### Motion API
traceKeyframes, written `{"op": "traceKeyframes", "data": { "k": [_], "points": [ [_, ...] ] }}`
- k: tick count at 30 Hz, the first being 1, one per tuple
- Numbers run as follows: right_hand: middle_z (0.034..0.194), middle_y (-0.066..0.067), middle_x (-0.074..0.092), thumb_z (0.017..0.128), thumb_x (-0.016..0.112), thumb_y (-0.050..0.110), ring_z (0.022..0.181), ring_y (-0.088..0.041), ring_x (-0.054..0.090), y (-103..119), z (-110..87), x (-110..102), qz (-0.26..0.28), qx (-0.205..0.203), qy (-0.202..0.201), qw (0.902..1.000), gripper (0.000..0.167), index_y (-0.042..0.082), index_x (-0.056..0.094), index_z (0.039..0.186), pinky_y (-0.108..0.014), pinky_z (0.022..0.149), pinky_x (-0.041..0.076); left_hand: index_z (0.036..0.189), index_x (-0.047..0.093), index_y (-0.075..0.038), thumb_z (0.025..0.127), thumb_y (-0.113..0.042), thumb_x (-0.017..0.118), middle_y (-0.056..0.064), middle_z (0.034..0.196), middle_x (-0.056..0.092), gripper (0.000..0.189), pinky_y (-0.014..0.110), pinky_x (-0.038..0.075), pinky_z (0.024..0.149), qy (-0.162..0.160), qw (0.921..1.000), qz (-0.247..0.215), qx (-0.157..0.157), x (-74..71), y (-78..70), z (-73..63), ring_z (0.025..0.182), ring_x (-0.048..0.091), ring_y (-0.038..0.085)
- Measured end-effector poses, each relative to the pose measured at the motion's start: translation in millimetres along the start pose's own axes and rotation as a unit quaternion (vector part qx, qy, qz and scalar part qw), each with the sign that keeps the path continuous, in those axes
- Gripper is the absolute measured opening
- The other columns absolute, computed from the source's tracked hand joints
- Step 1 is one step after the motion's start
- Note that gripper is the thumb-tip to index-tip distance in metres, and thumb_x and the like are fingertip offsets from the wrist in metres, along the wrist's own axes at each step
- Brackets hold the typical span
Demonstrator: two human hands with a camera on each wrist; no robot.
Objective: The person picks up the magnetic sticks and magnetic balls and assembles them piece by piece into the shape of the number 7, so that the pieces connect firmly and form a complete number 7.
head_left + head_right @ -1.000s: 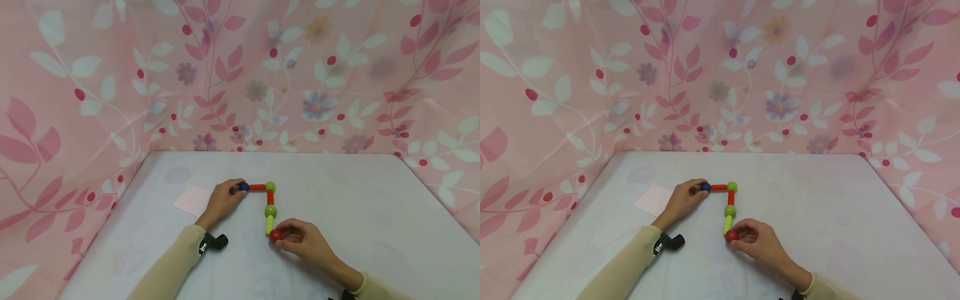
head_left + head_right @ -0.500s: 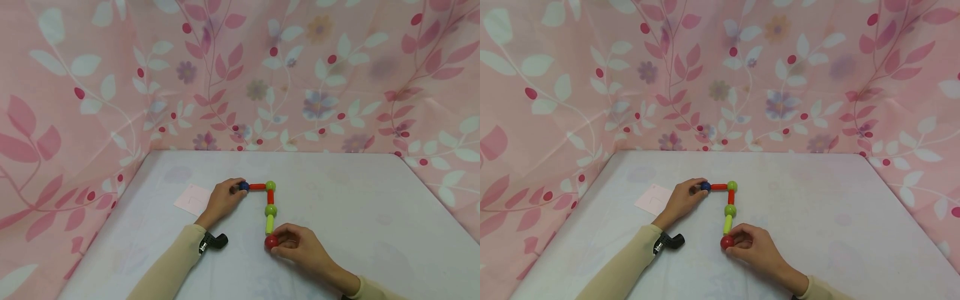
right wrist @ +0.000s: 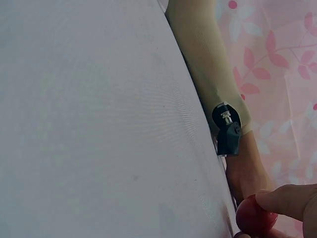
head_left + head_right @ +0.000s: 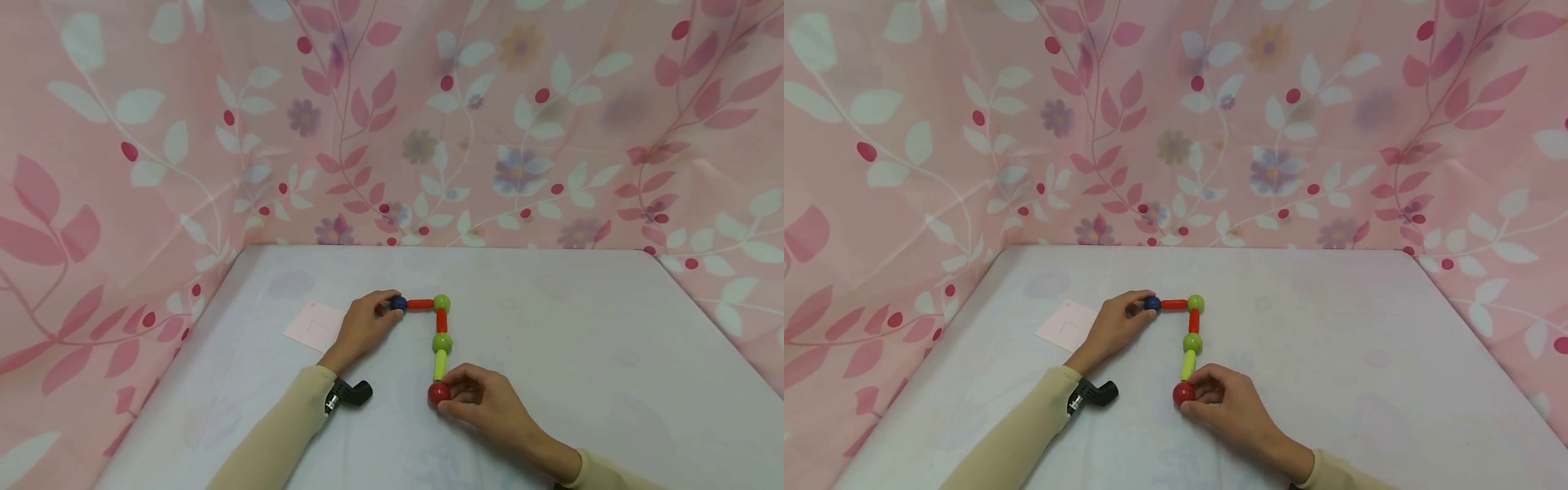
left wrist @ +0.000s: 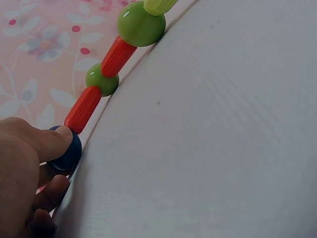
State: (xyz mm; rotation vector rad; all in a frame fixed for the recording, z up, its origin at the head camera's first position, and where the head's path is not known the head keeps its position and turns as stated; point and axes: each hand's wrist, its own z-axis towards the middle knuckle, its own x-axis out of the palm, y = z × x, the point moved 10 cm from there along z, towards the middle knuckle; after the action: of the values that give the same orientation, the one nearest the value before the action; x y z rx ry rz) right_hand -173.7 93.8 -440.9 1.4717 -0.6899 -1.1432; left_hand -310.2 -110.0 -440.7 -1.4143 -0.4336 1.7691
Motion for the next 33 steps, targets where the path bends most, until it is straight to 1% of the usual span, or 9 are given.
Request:
{"op": "traceKeyframes", "data": {
  "k": [9, 13, 21, 33],
  "points": [
    [0.109, -0.011, 0.069, 0.087, 0.086, 0.007, 0.086, -0.020, 0.070, -1.6, -0.3, 0.7, 0.003, 0.008, -0.001, 1.0000, 0.036, -0.003, 0.067, 0.115, -0.027, 0.080, 0.058, 0.134, 0.072, -0.018, 0.096, -0.023, 0.079, 0.004, 0.111, 0.074, 0.039, 0.036, 0.050, 0.076, 0.003, 0.9999, -0.006, -0.009, 0.1, -0.1, -2.0, 0.090, 0.062, 0.016],
    [0.109, -0.011, 0.069, 0.086, 0.086, 0.007, 0.087, -0.020, 0.070, -1.1, -0.1, 1.2, 0.000, 0.011, -0.002, 0.9999, 0.037, -0.004, 0.066, 0.115, -0.027, 0.081, 0.058, 0.134, 0.072, -0.017, 0.096, -0.023, 0.078, 0.004, 0.110, 0.073, 0.039, 0.035, 0.050, 0.075, 0.000, 1.0000, -0.001, -0.006, -0.2, 0.1, -1.9, 0.089, 0.061, 0.016],
    [0.109, -0.011, 0.069, 0.087, 0.086, 0.007, 0.087, -0.020, 0.070, -0.3, -0.6, 1.7, -0.002, 0.004, -0.004, 1.0000, 0.037, -0.003, 0.066, 0.115, -0.027, 0.081, 0.058, 0.133, 0.072, -0.018, 0.095, -0.023, 0.079, 0.002, 0.108, 0.073, 0.038, 0.036, 0.050, 0.075, -0.002, 1.0000, -0.002, -0.001, 1.0, 1.8, -0.5, 0.088, 0.061, 0.015],
    [0.109, -0.011, 0.069, 0.086, 0.086, 0.007, 0.087, -0.020, 0.070, 1.2, -0.5, 1.1, -0.004, -0.001, -0.008, 1.0000, 0.036, -0.003, 0.066, 0.115, -0.027, 0.080, 0.058, 0.133, 0.072, -0.017, 0.096, -0.022, 0.079, 0.002, 0.107, 0.072, 0.038, 0.036, 0.049, 0.075, 0.004, 1.0000, -0.001, -0.005, 0.0, -0.7, 0.3, 0.087, 0.059, 0.016]
  ]
}}
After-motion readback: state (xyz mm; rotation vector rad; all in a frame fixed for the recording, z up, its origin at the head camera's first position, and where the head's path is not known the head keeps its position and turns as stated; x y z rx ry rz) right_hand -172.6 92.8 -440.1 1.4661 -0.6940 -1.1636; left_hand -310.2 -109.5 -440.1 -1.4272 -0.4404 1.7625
